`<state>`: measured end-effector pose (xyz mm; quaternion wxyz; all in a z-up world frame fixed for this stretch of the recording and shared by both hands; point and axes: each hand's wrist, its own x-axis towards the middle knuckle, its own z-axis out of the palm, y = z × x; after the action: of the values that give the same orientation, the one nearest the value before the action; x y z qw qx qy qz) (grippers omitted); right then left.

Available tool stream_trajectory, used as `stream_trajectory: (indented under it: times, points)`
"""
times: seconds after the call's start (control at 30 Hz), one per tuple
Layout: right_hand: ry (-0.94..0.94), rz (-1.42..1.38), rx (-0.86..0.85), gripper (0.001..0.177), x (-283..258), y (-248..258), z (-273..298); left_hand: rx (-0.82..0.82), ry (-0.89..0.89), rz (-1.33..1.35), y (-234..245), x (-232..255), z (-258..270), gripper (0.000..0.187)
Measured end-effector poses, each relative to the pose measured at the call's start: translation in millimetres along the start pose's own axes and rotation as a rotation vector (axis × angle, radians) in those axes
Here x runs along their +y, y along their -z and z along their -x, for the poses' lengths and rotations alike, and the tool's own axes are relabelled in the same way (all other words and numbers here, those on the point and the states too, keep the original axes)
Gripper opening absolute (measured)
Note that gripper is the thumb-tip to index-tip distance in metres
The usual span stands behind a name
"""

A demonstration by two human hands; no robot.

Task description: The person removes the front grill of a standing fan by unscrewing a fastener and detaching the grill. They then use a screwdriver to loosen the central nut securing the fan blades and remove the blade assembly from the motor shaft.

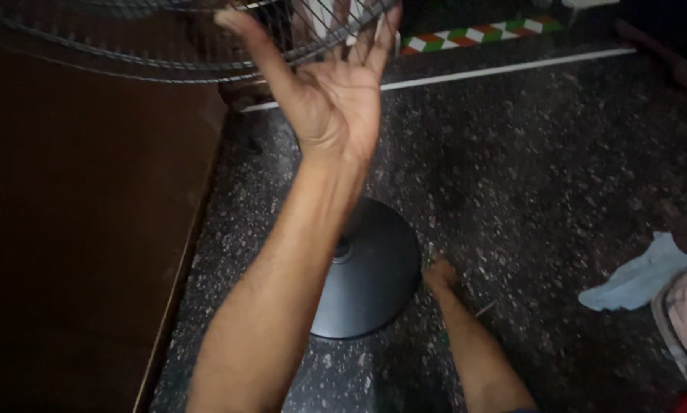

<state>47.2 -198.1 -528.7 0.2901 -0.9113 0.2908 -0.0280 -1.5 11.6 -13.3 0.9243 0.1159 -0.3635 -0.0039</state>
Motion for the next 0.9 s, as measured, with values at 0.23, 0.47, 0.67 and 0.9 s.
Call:
stream_trajectory:
  times: [0.23,0.47,0.67,0.9]
  points:
    - [-0.024,-0.067,-0.028,0.05,1.6,-3.5,7.2,0.016,-0.024,-0.019,-8.2,-2.6,-0.3,0.14]
    - [0.264,-0.207,0.203,0.031,-40.9,51.8,-16.0,0.044,-0.041,-0.005,-5.4,-5.9,-3.0,0.141]
    - [0.812,-1.036,0.304,0.036,-164.5,231.0,12.1,0.111,-0.05,-0.001,-8.3,-7.2,-5.3,0.144]
    - [1.154,-1.208,0.186,0.095,-255.6,435.1,139.0,0.211,-0.048,-0.017,-7.6,-8.3,-7.5,0.141]
